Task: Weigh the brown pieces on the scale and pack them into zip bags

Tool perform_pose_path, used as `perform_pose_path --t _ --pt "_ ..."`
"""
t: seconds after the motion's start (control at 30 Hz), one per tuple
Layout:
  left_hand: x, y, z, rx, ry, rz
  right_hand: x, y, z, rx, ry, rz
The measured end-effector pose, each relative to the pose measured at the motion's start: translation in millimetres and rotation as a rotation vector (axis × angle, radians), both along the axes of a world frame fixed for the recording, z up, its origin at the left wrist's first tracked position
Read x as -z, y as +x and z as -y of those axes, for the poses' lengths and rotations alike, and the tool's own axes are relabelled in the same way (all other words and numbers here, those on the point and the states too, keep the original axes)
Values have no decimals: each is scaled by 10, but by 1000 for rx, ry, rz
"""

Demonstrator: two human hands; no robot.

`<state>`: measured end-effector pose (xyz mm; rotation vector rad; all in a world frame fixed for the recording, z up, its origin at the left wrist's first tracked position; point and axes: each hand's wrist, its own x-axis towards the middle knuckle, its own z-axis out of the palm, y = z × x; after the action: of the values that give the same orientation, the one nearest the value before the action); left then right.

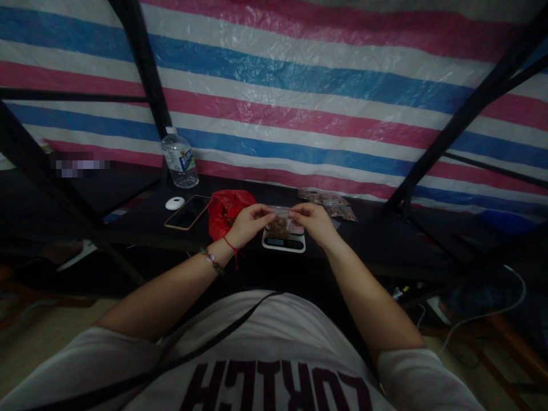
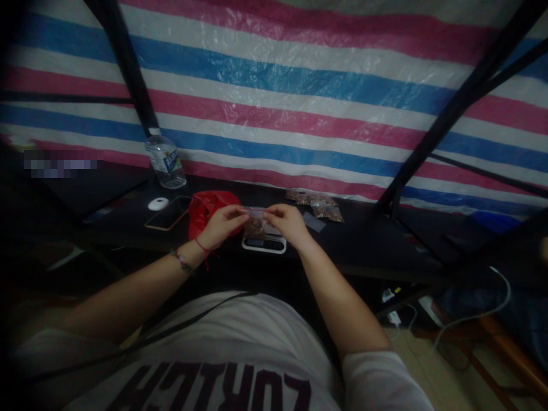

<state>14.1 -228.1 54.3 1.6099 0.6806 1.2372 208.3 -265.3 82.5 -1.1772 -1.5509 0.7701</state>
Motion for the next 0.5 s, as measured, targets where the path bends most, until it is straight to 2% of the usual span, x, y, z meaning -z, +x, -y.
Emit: perform_pose_path --t 0.17,0.33,0.5 --pt "-33 -33 -34 -82 51 -34 1 3 1 35 90 52" --pt "-104 -51 4 -114 -13 17 -15 19 9 101 172 76" --pt "-106 -40 20 -102 -71 33 -44 2 44 97 216 123"
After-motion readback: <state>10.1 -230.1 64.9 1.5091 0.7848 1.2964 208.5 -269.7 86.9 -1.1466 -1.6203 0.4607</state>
